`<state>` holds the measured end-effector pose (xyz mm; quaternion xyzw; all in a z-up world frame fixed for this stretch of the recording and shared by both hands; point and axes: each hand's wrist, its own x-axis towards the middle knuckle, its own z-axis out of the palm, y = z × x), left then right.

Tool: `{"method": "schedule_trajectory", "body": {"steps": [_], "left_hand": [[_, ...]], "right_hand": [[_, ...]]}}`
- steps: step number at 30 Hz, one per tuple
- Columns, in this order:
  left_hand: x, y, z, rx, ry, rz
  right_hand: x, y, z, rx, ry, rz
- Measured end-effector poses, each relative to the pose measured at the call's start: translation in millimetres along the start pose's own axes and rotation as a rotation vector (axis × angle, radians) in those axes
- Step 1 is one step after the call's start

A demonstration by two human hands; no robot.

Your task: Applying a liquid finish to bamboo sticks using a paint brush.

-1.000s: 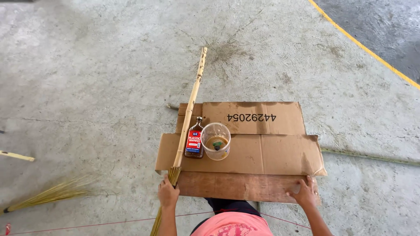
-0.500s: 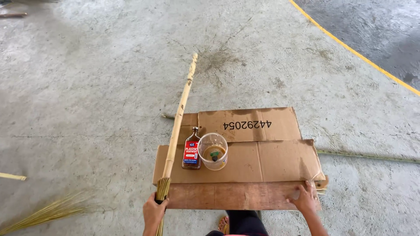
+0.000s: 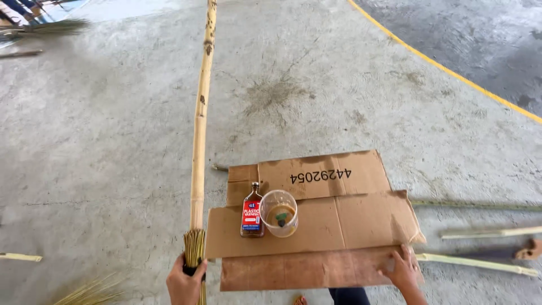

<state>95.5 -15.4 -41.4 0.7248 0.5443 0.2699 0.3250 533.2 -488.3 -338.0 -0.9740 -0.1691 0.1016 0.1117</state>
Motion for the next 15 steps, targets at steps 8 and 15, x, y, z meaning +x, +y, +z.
{"method": "schedule_trajectory", "body": {"steps": [8,15], "left_hand": [[-24.0,36.6,-3.0,-0.235,-0.117,-0.041],[-42.8,66.9,11.6,-0.268,-0.174,-0.104]], "right_hand": [[-3.7,-2.4,-9.6,0.039,-0.068,0.011],[-6.5,-17.1,-24.7,-0.030,-0.168,0.077]]}}
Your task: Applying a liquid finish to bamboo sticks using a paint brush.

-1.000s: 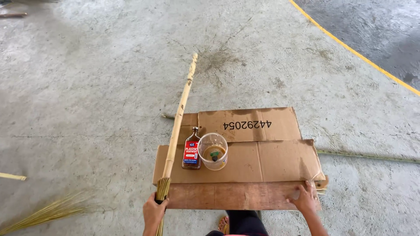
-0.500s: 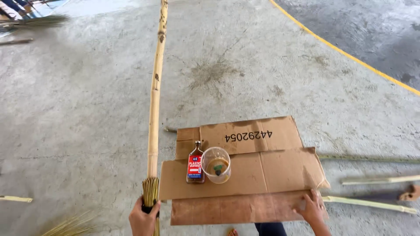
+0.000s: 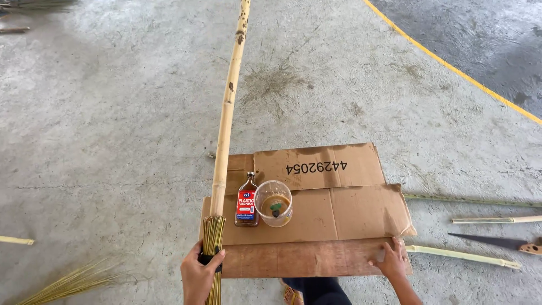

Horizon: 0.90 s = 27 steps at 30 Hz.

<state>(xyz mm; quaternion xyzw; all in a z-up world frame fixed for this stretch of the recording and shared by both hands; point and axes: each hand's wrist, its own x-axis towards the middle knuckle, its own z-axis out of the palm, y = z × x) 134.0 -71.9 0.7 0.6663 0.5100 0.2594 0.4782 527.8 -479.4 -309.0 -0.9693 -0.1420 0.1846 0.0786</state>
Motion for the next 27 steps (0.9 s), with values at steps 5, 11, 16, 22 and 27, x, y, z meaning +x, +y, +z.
{"method": "schedule_trajectory", "body": {"steps": [5,11,16,22,27], "left_hand": [[-8.2,5.4,13.3,0.004,-0.021,-0.113],[-13.9,-8.5,7.1,-0.020,-0.019,-0.102],[-23.1,-11.7,-8.9,-0.028,0.012,-0.094],[-39.0,-26.4,-31.8,-0.025,0.043,-0.043],[-37.4,-33.9,-43.1,0.007,0.076,-0.039]], "right_hand": [[9.4,13.6,14.6,-0.025,-0.022,-0.009],[3.5,6.4,3.6,-0.022,-0.029,0.013],[3.2,0.4,-1.1,-0.003,0.010,-0.002],[-3.4,7.7,6.5,0.011,-0.001,-0.011],[6.0,14.3,16.7,0.029,0.049,-0.061]]}}
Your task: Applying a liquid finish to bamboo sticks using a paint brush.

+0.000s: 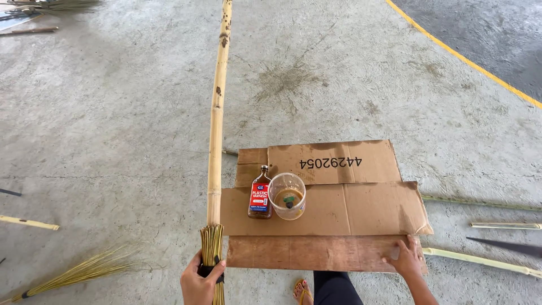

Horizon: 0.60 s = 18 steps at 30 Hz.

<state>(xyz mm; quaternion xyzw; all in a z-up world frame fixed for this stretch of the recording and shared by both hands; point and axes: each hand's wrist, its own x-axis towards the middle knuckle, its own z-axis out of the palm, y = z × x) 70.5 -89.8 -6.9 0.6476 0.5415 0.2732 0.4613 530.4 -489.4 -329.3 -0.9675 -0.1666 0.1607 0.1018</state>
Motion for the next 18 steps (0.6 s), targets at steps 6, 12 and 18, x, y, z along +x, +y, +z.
{"method": "schedule_trajectory", "body": {"steps": [6,12,18], "left_hand": [[-1.9,15.4,13.3,0.052,0.008,-0.029],[-6.6,-1.2,47.9,-0.077,-0.024,-0.066],[-15.0,-18.1,51.0,-0.077,-0.044,-0.054]], "right_hand": [[-4.8,-5.2,-7.1,-0.009,-0.023,0.029],[-3.0,-2.2,-5.1,-0.060,-0.040,0.027],[2.8,11.0,13.4,-0.065,0.034,-0.034]]}}
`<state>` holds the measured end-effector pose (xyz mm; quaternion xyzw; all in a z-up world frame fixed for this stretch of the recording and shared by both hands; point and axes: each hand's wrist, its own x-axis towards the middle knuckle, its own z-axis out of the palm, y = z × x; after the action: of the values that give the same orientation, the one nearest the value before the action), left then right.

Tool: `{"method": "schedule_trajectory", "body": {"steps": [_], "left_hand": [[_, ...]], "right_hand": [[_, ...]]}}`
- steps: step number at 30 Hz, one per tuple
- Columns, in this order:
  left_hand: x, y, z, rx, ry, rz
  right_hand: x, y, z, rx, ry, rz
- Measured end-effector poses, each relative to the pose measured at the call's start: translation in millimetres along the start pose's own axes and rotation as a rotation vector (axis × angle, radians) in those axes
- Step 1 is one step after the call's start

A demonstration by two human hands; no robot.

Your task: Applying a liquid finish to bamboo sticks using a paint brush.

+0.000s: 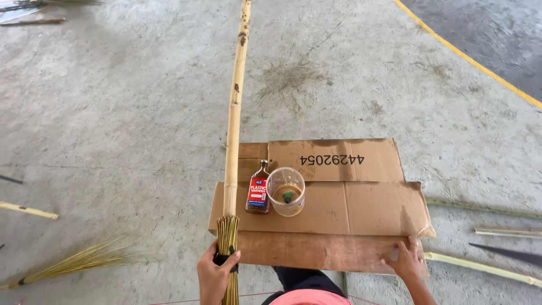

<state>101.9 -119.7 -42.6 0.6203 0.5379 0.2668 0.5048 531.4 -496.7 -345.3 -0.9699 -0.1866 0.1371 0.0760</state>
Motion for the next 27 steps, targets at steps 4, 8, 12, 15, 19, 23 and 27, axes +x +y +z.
{"method": "schedule_trajectory", "body": {"steps": [4,8,12,15,19,23,27], "left_hand": [[9.6,7.7,-8.5,0.042,0.013,0.064],[10.9,18.8,-10.3,0.086,-0.023,-0.012],[33.0,-12.7,-0.9,0.012,-0.044,0.032],[29.6,-9.1,0.8,-0.032,-0.059,0.018],[28.5,-9.8,-10.1,0.005,-0.074,0.037],[20.6,24.6,-15.8,0.070,-0.089,0.033],[9.1,38.4,-8.8,0.111,-0.121,-0.065]], "right_hand": [[4.0,-10.5,-7.0,-0.008,-0.040,0.054],[4.6,-0.1,2.9,0.039,0.024,-0.018],[-2.3,-18.8,-21.2,-0.050,-0.096,0.076],[9.0,-24.7,-24.9,0.021,-0.140,0.078],[5.5,-16.6,-20.0,0.068,-0.061,0.031],[-2.1,15.9,-9.2,0.043,-0.014,0.009],[-14.1,-1.3,-26.1,-0.006,-0.031,0.063]]}}
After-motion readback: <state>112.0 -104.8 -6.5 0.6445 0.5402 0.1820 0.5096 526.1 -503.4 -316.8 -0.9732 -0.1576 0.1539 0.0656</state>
